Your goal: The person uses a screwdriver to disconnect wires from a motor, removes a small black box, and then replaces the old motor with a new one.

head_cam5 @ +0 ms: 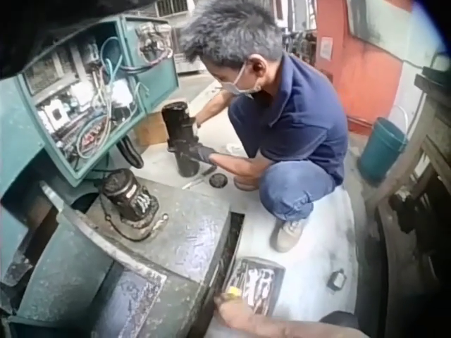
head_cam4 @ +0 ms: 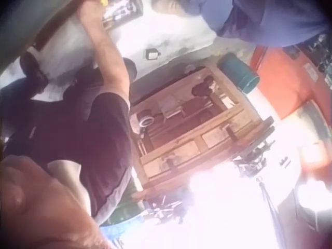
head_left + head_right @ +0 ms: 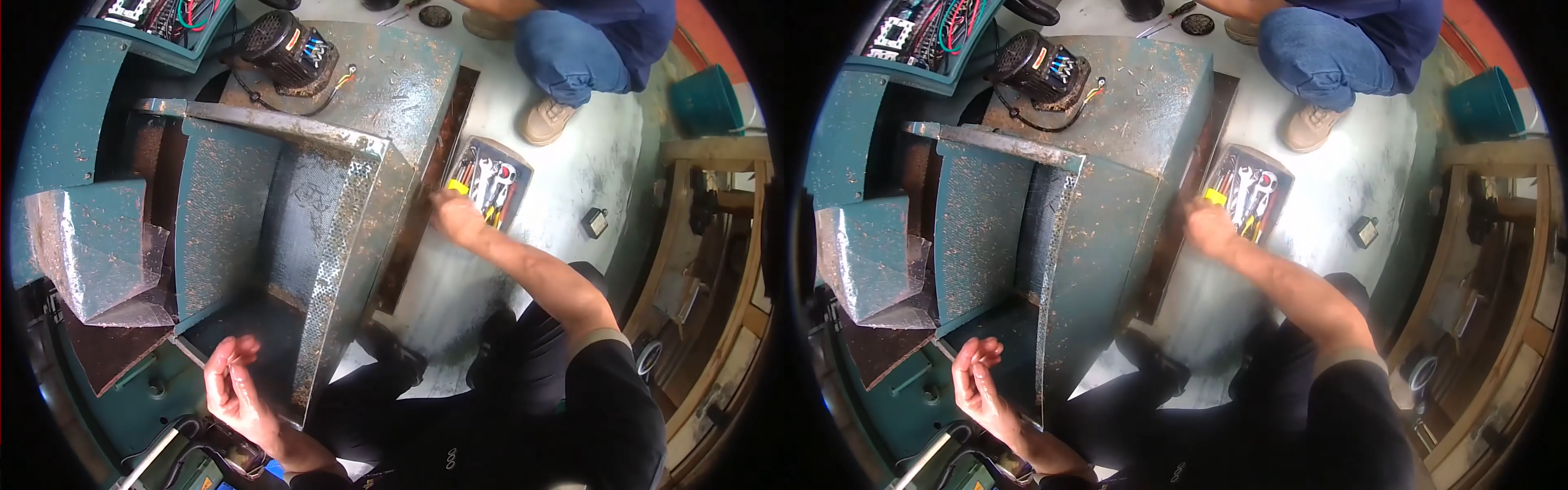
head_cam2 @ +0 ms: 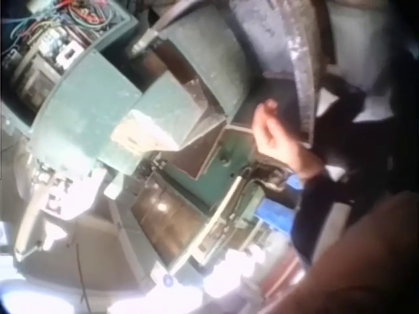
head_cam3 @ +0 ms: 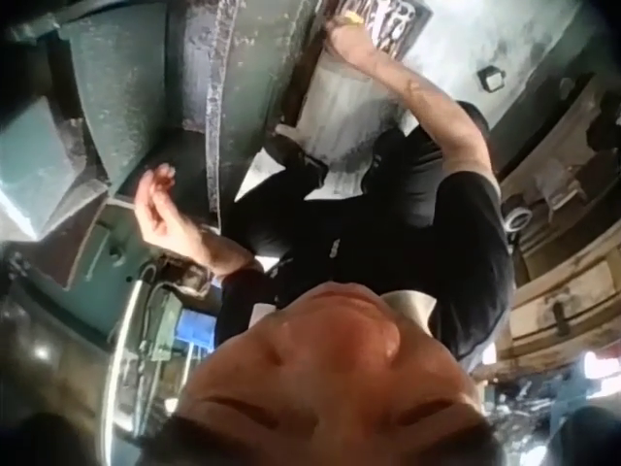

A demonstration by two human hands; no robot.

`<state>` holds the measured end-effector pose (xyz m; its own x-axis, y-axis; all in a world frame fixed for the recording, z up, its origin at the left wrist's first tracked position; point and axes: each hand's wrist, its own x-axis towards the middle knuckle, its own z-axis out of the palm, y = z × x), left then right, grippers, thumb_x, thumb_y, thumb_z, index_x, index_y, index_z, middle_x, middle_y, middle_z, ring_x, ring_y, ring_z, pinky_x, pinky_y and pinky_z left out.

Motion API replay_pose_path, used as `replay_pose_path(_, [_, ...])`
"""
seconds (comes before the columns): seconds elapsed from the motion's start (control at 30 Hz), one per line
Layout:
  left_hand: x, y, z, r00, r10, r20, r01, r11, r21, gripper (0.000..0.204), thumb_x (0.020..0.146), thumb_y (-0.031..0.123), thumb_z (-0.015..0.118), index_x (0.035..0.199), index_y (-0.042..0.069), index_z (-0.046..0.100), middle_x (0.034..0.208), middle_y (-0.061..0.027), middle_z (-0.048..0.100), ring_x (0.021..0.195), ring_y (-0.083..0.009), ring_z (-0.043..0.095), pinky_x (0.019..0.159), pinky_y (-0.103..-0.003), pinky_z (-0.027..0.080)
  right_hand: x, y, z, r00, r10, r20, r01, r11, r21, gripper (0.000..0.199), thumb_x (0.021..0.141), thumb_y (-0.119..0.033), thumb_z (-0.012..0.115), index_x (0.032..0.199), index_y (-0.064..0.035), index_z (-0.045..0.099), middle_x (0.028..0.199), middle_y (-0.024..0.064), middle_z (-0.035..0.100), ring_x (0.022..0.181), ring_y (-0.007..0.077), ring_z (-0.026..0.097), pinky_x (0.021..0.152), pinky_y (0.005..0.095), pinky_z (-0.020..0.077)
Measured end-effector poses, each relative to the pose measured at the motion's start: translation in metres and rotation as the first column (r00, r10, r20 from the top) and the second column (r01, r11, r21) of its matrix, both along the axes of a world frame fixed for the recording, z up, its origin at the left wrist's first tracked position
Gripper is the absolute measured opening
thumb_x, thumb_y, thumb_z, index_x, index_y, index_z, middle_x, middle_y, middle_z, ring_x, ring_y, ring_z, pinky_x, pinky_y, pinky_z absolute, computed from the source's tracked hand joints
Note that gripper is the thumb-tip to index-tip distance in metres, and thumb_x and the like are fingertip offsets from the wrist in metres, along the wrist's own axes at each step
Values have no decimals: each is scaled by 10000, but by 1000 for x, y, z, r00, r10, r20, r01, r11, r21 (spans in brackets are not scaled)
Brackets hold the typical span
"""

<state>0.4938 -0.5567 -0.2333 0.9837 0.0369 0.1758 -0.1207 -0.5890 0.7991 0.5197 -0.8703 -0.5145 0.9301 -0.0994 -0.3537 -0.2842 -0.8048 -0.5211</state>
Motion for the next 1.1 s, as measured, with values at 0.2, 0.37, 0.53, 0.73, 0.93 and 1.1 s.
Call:
replay_pose_path(0.2, [0,-4,-3,1000,11,26,-11,1000,27,298,979,202,532,1144,-35,606,965,-149,680,837,-193,647,758,-288,491,0,12,-59,852,518,-73,-508,787,-350,455,856,-174,531,1273,5,537,1382,167,468,1343,313,372,1109,440,292])
replay_pose_path(0.37, [-2,1,1,999,7,36,-8,1000,20,286,976,187,537,1144,-35,604,967,-150,681,836,-193,648,755,-285,491,-15,22,-52,784,615,-88,-595,703,-391,472,860,-177,516,1295,5,529,1420,167,436,1374,316,332,1131,466,251])
replay_pose_path(0.53, [-2,-3,-1,1000,4,-7,-4,999,-35,280,967,178,559,1138,-40,601,969,-155,684,844,-193,653,758,-275,492,-21,23,-39,744,667,-41,-621,668,-411,448,862,-167,503,1282,-17,547,1405,167,451,1364,323,339,1131,478,242])
replay_pose_path(0.73, [-5,0,3,1000,7,-12,-7,998,-56,251,955,132,575,1132,-43,601,979,-160,684,861,-201,659,777,-290,505,-22,33,-39,672,713,-200,-731,595,-335,420,898,-183,477,1281,-26,548,1411,159,447,1368,321,336,1138,490,206])
replay_pose_path(0.93, [-2,-1,4,1000,-13,-19,11,996,-90,241,931,107,598,1120,-42,614,975,-156,689,866,-208,665,777,-297,513,-27,27,-42,668,728,-154,-725,590,-354,376,869,-190,519,1192,-19,607,1319,161,528,1316,317,405,1102,481,281])
replay_pose_path(1.1, [-4,4,7,999,29,-19,-31,995,-99,234,911,97,620,1099,-43,627,968,-156,689,867,-219,671,773,-306,521,28,-11,26,937,272,219,-230,952,-201,306,775,-133,617,1052,-3,644,1045,192,645,1024,366,597,880,432,493])
